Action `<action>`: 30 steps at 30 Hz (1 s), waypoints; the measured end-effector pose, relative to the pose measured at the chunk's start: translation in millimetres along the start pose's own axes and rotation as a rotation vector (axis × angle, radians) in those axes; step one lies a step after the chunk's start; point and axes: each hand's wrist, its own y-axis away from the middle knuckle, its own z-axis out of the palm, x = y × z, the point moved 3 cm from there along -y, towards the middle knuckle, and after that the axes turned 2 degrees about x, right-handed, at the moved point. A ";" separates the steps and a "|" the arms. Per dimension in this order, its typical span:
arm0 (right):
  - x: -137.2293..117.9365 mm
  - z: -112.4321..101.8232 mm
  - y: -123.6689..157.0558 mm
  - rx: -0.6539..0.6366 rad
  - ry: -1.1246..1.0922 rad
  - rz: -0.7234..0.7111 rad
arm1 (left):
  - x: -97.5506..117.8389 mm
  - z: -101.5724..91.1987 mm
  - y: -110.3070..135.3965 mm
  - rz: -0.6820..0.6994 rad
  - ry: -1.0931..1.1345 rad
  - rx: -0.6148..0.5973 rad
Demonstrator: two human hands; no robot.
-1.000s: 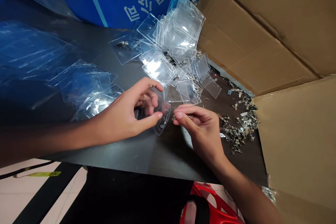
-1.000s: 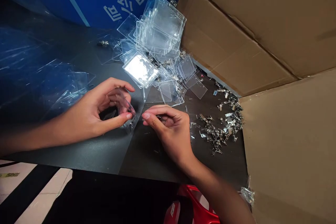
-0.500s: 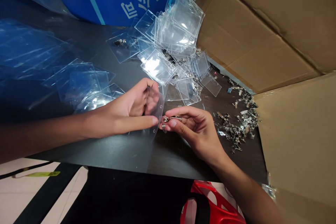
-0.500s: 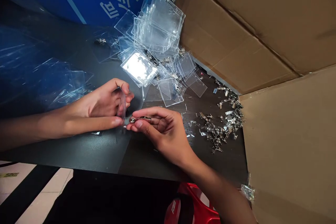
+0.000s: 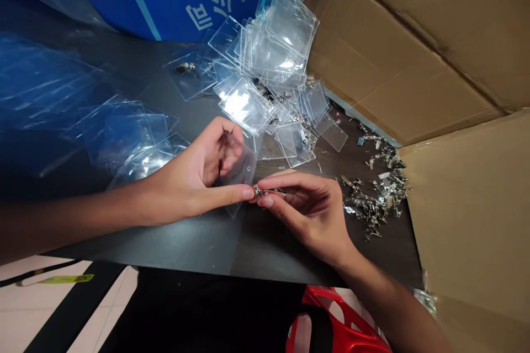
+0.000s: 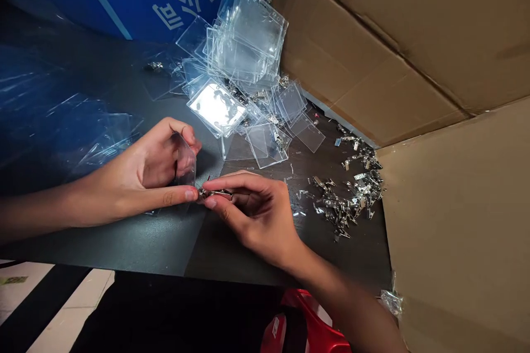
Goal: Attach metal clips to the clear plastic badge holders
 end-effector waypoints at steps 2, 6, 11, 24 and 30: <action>-0.6 0.3 -0.9 0.000 0.004 -0.017 | 0.1 -0.8 0.7 0.018 -0.028 0.034; 0.2 1.0 -1.7 0.004 0.022 -0.037 | -0.6 -0.5 2.8 0.018 -0.069 0.092; 2.8 2.5 -0.6 0.042 0.083 -0.114 | -2.9 2.9 7.2 0.037 -0.110 0.107; 0.7 0.6 1.6 0.038 0.122 -0.137 | -11.0 1.2 8.0 0.027 -0.036 -0.083; 1.1 -2.1 -1.6 0.004 0.105 -0.093 | -20.1 -8.3 0.8 -0.063 0.094 -0.125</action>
